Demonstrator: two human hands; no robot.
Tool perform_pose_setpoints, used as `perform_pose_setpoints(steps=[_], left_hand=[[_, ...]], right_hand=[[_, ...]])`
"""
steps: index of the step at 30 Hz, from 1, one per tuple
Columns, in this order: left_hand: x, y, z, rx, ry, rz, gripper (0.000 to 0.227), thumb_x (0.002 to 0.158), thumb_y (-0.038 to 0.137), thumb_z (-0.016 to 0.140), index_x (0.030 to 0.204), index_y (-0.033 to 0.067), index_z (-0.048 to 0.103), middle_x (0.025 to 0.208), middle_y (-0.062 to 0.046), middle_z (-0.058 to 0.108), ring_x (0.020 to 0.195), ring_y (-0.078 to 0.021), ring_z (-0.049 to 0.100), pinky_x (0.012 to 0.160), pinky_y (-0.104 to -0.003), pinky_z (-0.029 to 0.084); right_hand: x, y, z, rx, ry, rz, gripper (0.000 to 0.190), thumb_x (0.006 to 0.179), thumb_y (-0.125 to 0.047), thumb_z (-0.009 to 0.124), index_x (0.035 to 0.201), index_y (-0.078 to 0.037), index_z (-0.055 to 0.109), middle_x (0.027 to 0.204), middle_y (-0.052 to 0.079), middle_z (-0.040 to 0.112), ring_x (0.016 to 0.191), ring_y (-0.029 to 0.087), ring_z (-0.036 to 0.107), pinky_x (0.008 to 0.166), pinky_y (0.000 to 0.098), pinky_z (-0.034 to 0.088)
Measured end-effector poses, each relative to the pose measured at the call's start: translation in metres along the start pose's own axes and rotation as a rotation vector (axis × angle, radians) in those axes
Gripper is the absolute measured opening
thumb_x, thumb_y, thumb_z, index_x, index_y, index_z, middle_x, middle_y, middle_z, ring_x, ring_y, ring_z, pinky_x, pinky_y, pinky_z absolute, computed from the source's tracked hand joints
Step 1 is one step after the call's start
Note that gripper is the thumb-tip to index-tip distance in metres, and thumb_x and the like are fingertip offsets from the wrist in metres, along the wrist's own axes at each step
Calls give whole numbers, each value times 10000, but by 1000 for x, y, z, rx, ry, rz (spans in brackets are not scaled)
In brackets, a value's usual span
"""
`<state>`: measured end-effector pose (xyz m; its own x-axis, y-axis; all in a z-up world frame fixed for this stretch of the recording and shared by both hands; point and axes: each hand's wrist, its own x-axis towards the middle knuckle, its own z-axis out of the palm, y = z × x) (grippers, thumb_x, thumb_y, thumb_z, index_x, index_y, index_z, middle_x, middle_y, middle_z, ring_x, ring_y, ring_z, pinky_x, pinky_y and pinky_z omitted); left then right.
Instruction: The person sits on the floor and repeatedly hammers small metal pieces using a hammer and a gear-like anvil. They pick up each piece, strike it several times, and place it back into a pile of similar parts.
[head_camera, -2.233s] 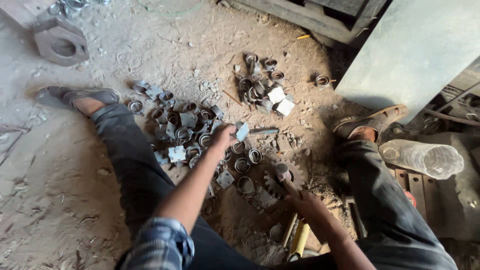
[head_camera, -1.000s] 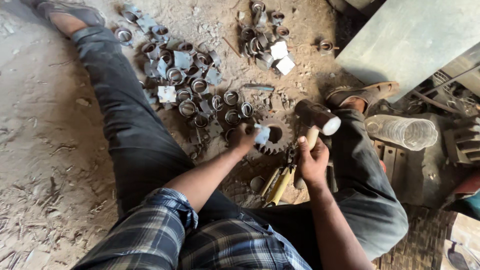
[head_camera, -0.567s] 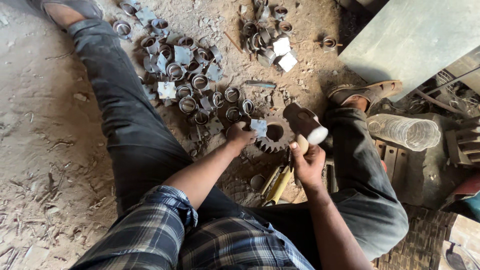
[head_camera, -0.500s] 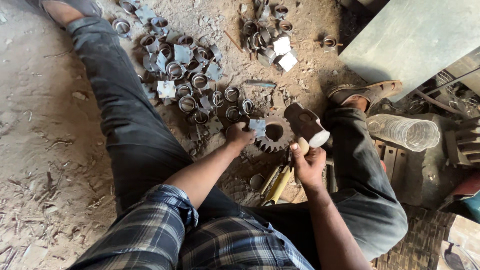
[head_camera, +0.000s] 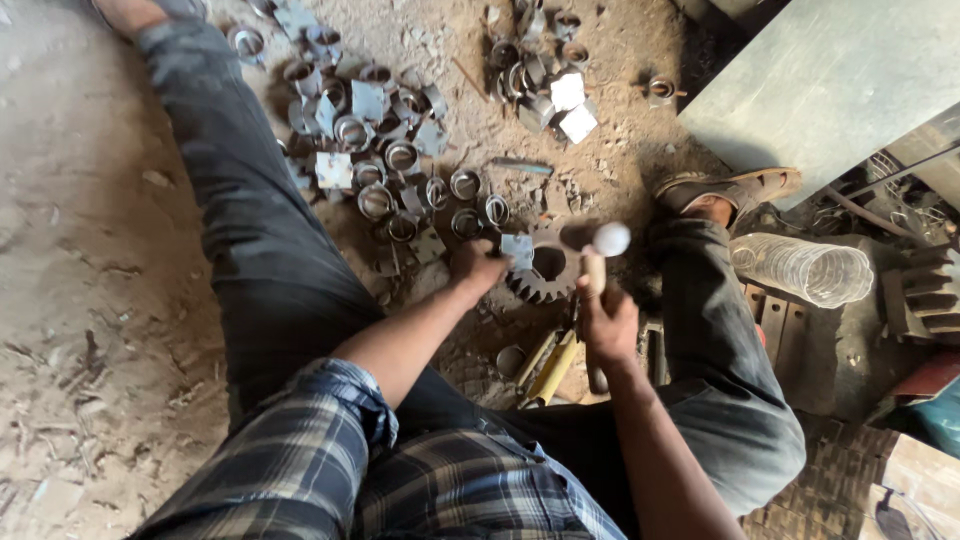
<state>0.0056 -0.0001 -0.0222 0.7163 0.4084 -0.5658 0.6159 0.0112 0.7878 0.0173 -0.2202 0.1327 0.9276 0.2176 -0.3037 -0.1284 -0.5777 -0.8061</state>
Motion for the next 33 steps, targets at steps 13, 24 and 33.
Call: perform_pose_setpoints(steps=[13,24,33], left_hand=[[7,-6,5,102,197,304,375,729,265,846,1006,28,760,915,-149,762,813,-235,729,747,-374,573],[-26,20,-8,-20,127,101,333,771,321,842,982,78,759,867,-87,760,771,-192,718,749,-346,593],[-4,8,-6,-107,8,91,341,753,218,822,1081,150,760,969,-52,776,839,-168,720,783,-326,604]], right_hand=[[1,6,22,-484,-39,-137,442,1029,-434,618,899,-16,681,642,74,658,497,115,575,430,323,493],[-3,1,23,-517,-82,-172,488,1051,-471,483,973,-25,666,637,45,652,434,124,567,383,356,484],[3,15,25,-607,-49,-255,536,954,-565,610,971,-42,727,788,175,727,702,305,696,623,477,544]])
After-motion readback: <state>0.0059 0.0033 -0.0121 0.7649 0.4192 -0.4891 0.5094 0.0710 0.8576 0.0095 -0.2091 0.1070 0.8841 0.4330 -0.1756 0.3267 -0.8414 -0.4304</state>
